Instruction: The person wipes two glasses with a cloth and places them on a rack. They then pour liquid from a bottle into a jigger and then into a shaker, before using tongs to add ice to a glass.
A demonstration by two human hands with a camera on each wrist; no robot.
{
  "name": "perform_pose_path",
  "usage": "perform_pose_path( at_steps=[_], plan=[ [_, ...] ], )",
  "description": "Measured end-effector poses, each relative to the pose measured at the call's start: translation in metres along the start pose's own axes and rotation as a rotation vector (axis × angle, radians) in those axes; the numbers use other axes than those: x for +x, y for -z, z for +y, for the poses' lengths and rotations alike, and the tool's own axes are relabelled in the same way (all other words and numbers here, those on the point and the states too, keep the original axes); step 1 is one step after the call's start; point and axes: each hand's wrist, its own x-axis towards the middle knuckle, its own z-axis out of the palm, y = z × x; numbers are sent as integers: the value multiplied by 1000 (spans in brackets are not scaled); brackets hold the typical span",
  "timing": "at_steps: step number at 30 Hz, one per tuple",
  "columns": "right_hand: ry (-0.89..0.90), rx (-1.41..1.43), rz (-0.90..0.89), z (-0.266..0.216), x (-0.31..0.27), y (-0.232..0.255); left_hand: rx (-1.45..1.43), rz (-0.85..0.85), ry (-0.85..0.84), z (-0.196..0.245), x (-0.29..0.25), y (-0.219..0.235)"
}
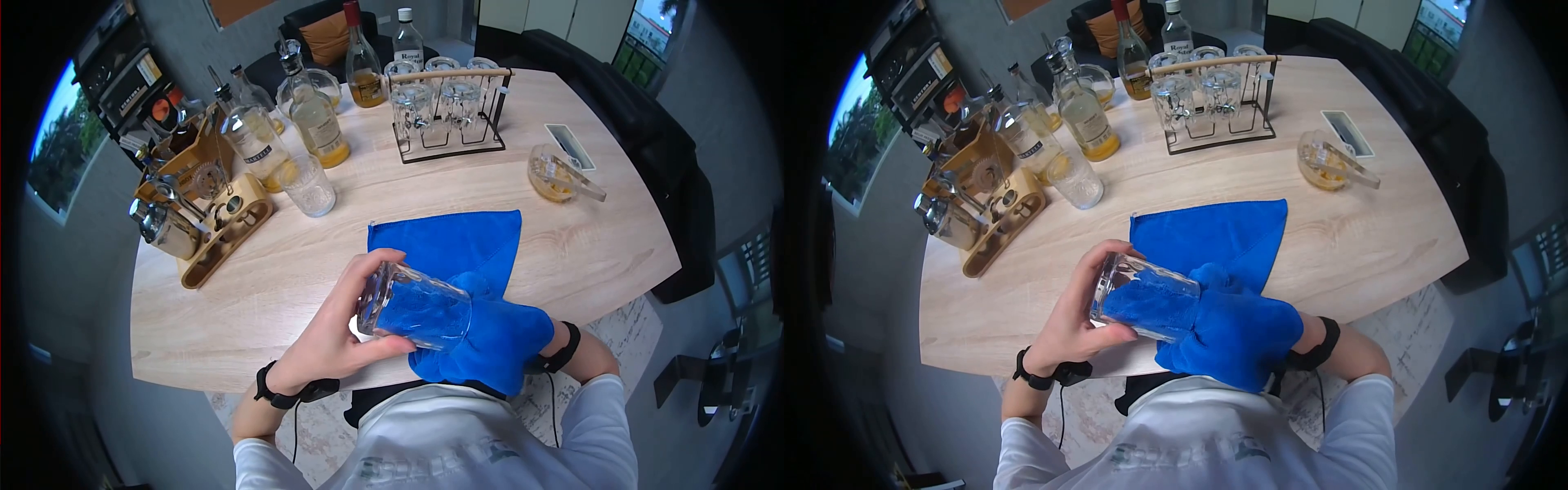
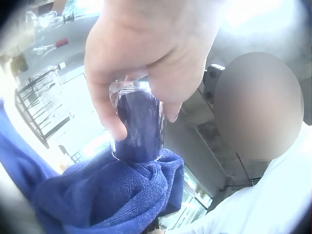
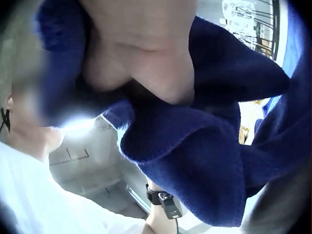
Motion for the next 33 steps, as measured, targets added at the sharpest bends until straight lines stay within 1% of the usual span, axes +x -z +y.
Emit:
perform_pose_path(
  at_steps=[2, 4, 8, 9, 10, 11, 12, 13, 14, 15, 16, 17, 18, 19, 20, 21, 23, 24, 26, 27, 28, 30, 31, 33],
  plan=[
    [15, -66, -148, -6, -3, 6, -3, -21, -37, -1, 0, 1],
    [25, -98, -223, -6, -3, 8, -7, -26, -20, -3, 1, 4],
    [92, 193, -211, 8, 3, 9, -46, -31, 22, -4, 4, 7],
    [100, 229, -208, 7, 5, 9, -45, -33, 23, -6, 7, 10],
    [107, 265, -205, 6, 8, 10, 37, -65, -78, -8, 9, 14],
    [-283, 771, -228, 0, 16, 13, 119, -99, -180, -9, 11, 17],
    [-476, 1024, -254, -1, 13, 14, 119, -102, -181, -10, 12, 19],
    [-689, 1267, -233, -3, 11, 16, 179, -127, -267, -11, 13, 21],
    [-549, 1073, -108, 0, -4, 17, 240, -151, -353, -11, 14, 22],
    [-475, 979, -50, 1, -7, 16, 241, -151, -353, -8, 13, 23],
    [-408, 879, 11, 2, -10, 15, 249, -126, -268, -4, 11, 23],
    [-519, 1093, -91, 2, -7, 12, 256, -101, -182, -2, 9, 22],
    [-570, 1202, -145, 2, -8, 11, 257, -101, -181, -3, 6, 22],
    [-628, 1306, -198, 2, -8, 9, 101, -67, -113, -5, 3, 22],
    [-655, 1349, -220, 3, -7, 10, 25, -50, -78, -6, 1, 23],
    [-656, 1341, -220, 4, -7, 12, -52, -32, -45, -6, 0, 24],
    [-637, 1268, -215, 5, -6, 14, -204, -43, 191, -4, -5, 28],
    [-620, 1203, -208, 5, -7, 13, -205, -39, 195, -2, -6, 28],
    [-573, 1031, -205, 6, -7, 10, -131, -143, 266, 4, -6, 25],
    [-549, 949, -202, 6, -7, 8, -152, -66, 216, 9, -5, 15],
    [-525, 872, -199, 6, -8, 6, -153, -63, 216, 8, -2, 8],
    [-486, 790, -212, 6, -9, 2, 6, 96, 122, 4, 4, -1],
    [-466, 766, -231, 7, -10, -2, 7, 97, 122, 4, 5, -3],
    [-437, 809, -292, 8, -11, -6, 12, 113, 208, 5, 6, -5]
  ],
)
